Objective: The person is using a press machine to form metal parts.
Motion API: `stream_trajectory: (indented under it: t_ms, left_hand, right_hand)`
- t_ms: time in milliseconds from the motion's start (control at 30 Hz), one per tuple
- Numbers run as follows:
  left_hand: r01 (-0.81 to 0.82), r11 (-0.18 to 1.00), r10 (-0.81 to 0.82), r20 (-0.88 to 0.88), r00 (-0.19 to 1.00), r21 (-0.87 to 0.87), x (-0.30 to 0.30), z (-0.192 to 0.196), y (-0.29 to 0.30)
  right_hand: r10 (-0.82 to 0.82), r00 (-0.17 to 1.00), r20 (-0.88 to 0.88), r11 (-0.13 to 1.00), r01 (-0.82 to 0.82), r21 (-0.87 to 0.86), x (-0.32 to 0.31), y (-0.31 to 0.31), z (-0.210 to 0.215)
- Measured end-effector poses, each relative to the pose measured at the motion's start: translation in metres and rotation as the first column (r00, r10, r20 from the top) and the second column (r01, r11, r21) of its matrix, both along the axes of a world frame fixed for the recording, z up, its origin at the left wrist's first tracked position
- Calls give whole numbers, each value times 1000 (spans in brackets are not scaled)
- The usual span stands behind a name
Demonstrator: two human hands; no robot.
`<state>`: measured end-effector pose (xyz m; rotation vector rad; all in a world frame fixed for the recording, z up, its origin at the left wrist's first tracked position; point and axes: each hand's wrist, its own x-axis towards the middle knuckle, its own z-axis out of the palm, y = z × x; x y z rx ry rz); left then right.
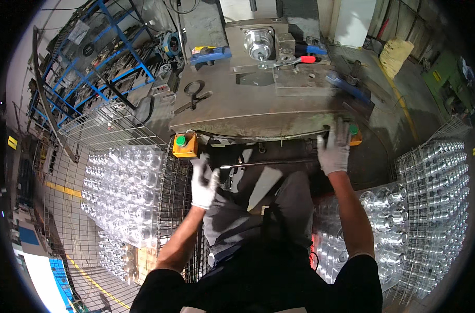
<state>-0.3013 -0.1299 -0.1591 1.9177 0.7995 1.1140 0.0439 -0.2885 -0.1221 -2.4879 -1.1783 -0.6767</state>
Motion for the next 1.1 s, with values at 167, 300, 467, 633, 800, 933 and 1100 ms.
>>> stream_trajectory:
  t_ms: [167,300,467,633,800,933,1100]
  left_hand:
    - [-67,902,71,-7,997,-425,6,-81,-28]
    - [-17,773,137,140,981,-634,-7,-104,-34]
    - [-68,680,200,95,975,-730,-34,-106,-27]
    - [-191,683,246,-24,969,-705,-60,-112,-17]
    - [-112,701,325,175,930,-704,-91,-99,-17]
    - [-421,785,493,47,869,-454,-144,-83,-10]
    - [-677,645,708,-58,704,-355,-232,-69,37]
  right_hand:
    - [207,977,-40,972,-201,119,-16,27,3]
    - [189,975,-119,977,-175,118,-23,43,12]
    - [291,957,-2,934,-284,218,-18,69,40]
    - [295,949,108,904,-314,289,29,130,90]
    - [327,933,-149,933,-294,209,84,171,115]
    - [58,983,-174,994,-74,-85,83,158,109]
    - [92,957,-277,991,-61,117,12,117,119]
